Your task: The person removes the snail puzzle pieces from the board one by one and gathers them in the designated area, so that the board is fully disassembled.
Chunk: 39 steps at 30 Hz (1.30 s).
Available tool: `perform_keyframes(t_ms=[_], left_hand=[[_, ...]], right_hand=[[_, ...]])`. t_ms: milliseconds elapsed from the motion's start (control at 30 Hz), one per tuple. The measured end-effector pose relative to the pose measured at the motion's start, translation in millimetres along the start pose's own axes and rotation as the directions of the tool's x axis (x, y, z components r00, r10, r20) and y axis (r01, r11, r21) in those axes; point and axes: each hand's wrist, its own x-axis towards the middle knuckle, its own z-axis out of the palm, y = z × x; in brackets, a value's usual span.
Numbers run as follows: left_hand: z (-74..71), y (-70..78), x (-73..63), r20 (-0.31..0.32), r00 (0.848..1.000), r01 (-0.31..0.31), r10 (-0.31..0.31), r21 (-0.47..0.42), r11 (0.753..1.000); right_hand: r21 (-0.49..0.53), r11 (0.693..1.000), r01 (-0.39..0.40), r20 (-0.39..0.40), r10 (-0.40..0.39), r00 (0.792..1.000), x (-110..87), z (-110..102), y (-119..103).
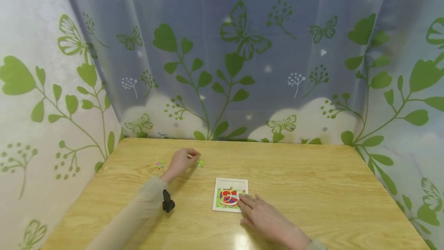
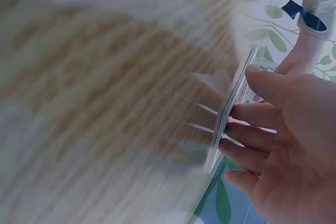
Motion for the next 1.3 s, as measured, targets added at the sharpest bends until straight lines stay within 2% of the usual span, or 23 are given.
perform_keyframes(t_ms=[267,467,667,867,1300], left_hand=[[-10.4,9.6,-9.9,0.009,1.0,0.007,-0.006,-0.101,0.995],[-10.0,15.0,-21.4,0.058,0.997,-0.039,0.048,-0.159,0.987],[-1.5,19.7,-33.6,0.113,0.989,-0.078,0.099,-0.174,0.982],[8.5,22.1,-43.2,0.133,0.982,-0.112,0.133,-0.155,0.982],[19.2,33.3,-54.0,0.199,0.969,-0.11,0.144,-0.173,0.979]], right_hand=[[0.057,0.998,-0.022,-0.019,0.023,1.0,1.1,-2,1],[0.127,0.99,-0.056,0.003,0.056,0.998,2.3,-3,4],[0.169,0.983,-0.068,0.027,0.065,0.998,2.4,-4,5],[0.18,0.98,-0.083,0.025,0.08,0.997,2.6,-4,5],[0.194,0.974,-0.118,0.052,0.11,0.993,5.6,-3,7]])
